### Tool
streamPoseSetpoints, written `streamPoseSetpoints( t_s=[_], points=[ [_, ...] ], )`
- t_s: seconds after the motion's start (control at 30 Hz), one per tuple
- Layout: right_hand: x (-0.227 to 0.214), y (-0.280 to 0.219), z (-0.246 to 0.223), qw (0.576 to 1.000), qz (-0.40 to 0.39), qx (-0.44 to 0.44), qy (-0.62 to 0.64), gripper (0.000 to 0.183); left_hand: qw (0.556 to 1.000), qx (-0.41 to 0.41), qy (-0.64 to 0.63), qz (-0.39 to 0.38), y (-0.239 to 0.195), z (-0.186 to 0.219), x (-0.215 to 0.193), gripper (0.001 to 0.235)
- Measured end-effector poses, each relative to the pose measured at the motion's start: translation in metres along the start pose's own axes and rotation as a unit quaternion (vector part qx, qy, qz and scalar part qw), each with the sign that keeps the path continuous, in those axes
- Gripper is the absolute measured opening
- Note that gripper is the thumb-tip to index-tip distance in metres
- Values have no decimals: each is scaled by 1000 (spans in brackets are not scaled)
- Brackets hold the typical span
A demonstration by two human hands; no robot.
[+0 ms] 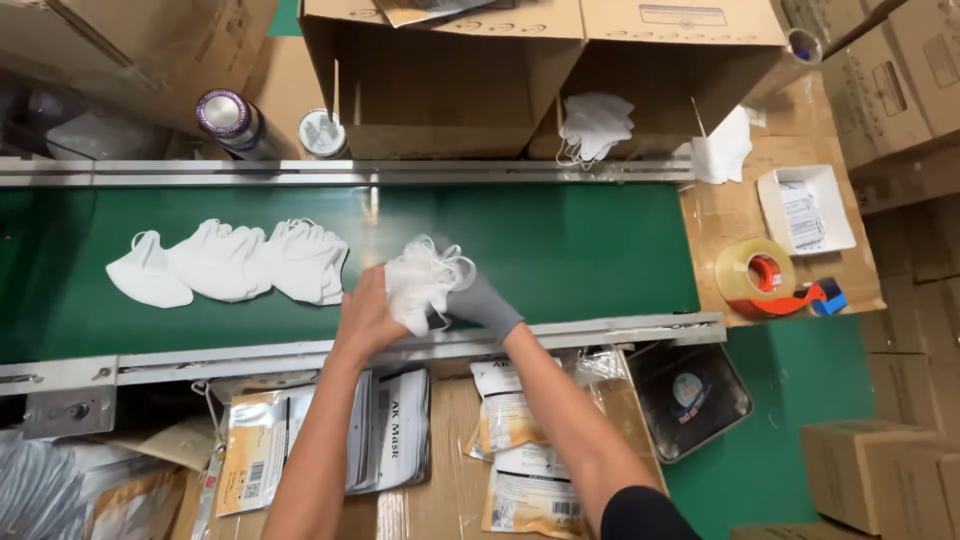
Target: Manually packaging white face masks into individual plastic sleeves and organizing the packaged units into a larger cardboard shipping box.
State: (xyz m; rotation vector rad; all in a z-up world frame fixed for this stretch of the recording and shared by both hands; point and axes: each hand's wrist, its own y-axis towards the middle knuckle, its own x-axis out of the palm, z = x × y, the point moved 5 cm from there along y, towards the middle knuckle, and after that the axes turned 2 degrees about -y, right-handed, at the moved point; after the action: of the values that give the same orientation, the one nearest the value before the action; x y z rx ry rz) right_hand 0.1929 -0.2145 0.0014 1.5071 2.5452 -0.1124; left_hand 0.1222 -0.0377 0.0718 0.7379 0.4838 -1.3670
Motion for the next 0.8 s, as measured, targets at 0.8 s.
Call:
streamPoseSetpoints(
  t_s=[0.8],
  points=[
    [82,-60,-72,961,-20,72,268,96,668,-242,-667,226,-95,-83,46,54]
  ],
)
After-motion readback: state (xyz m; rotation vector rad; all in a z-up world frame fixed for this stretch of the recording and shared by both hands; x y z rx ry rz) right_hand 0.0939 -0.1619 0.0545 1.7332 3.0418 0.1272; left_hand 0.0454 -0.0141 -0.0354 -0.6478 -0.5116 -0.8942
